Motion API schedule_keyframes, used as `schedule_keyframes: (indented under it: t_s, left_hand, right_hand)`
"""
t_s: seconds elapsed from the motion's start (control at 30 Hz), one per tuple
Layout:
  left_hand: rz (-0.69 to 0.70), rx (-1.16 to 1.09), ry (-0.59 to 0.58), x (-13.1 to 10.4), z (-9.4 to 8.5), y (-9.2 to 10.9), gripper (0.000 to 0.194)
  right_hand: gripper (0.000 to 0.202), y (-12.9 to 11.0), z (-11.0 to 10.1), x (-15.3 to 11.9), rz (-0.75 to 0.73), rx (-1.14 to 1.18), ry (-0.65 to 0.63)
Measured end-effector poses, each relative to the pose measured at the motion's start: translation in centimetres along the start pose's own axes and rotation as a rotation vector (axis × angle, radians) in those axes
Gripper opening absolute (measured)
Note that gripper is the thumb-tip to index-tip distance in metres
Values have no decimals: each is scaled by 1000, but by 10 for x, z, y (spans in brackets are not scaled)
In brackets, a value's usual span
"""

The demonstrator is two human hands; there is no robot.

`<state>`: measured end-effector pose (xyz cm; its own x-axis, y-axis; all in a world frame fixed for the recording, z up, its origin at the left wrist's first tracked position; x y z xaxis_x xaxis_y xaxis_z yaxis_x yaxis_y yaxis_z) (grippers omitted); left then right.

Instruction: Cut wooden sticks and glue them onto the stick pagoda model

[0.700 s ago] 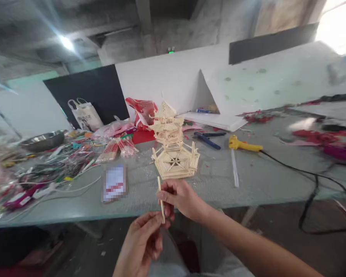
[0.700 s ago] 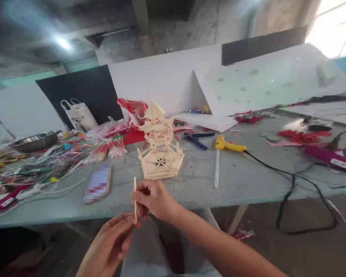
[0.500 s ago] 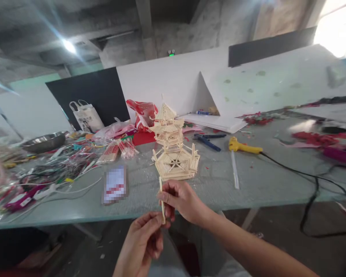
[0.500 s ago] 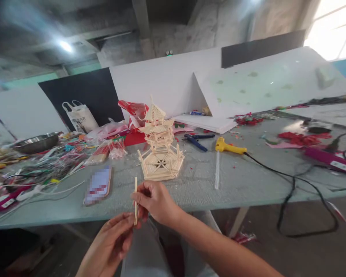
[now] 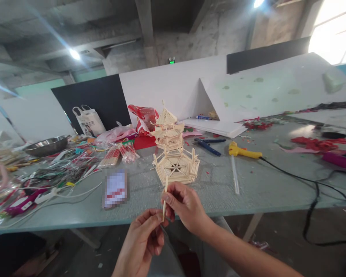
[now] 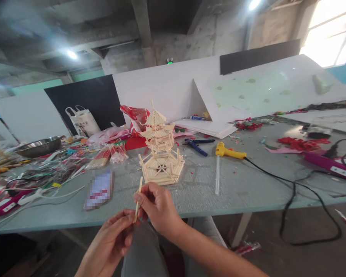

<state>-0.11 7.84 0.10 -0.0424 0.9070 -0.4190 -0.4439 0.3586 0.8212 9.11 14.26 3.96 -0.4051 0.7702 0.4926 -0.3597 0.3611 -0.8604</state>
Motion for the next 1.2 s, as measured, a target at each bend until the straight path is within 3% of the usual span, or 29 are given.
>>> schedule_keyframes:
  t_s: [0.23, 0.47, 0.7, 0.9, 1.07, 1.2]
  left_hand:
    - [39, -11, -10, 6, 1, 3, 21]
    - [133, 61, 26, 10, 3, 6, 19]
    - [300, 231, 168, 12, 5, 17, 19]
    - [451, 505, 322, 9, 5, 30, 18]
    - [648, 708, 481, 0, 11, 43, 14]
    - [714, 730, 507, -3, 16, 48, 11]
  right_hand:
    - [23, -3, -4, -6, -121, -26, 94]
    - [19, 3, -10, -10, -147, -18, 179]
    - [19, 3, -16, -9, -145, 13, 237]
    - [22, 8, -18, -7, -77, 109, 250]
    - [25, 11, -19, -4, -51, 160, 186]
    - [27, 12, -21, -3, -22, 185, 153]
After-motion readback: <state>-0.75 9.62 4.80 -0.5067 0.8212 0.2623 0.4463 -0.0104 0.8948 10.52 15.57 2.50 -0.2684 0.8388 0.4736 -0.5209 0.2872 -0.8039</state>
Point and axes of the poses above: each hand's wrist, its own x-axis towards the middle knuckle, its own z-axis out of the palm, y = z × x, the point moved 7 cm from there along x, towards the middle knuckle, and after that the axes turned 10 degrees about -z, right-handed, at the moved point
